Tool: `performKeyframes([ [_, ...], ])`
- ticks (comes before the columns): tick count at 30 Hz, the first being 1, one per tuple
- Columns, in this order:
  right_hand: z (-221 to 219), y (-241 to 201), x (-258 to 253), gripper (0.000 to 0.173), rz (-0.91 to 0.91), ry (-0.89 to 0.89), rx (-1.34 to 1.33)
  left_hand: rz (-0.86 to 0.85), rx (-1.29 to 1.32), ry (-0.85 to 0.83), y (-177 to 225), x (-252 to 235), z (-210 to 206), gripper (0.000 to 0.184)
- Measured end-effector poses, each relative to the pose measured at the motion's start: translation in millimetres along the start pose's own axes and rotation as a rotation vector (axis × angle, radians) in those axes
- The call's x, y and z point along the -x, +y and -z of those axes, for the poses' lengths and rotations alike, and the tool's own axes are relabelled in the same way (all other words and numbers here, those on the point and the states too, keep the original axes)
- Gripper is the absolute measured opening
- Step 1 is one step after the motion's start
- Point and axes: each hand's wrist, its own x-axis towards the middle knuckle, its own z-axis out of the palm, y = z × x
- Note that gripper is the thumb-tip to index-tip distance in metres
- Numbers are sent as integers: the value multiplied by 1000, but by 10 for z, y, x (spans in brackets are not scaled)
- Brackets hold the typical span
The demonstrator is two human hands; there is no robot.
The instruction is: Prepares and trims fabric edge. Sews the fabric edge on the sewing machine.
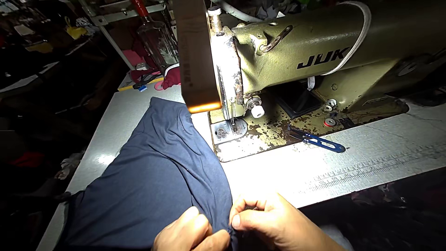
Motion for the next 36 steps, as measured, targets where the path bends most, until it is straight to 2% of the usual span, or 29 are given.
performKeyframes([
  [5, 6, 46, -34, 18, -29, -44, -21, -18, -98, -53, 2, -14, 48, 9],
  [11, 1, 85, -39, 19, 31, -38, 47, -53, -236, -88, -9, -38, 48, 8],
  [16, -11, 65, -30, 18, 39, -14, 103, -22, -127, 16, 0, -67, 20, 12],
  [24, -58, -8, 9, 6, 85, 0, 170, 21, -59, 11, -32, -9, 29, 8],
  [36, -56, 41, 39, 18, 286, -16, 352, 48, -5, 28, -38, -4, 31, 11],
])
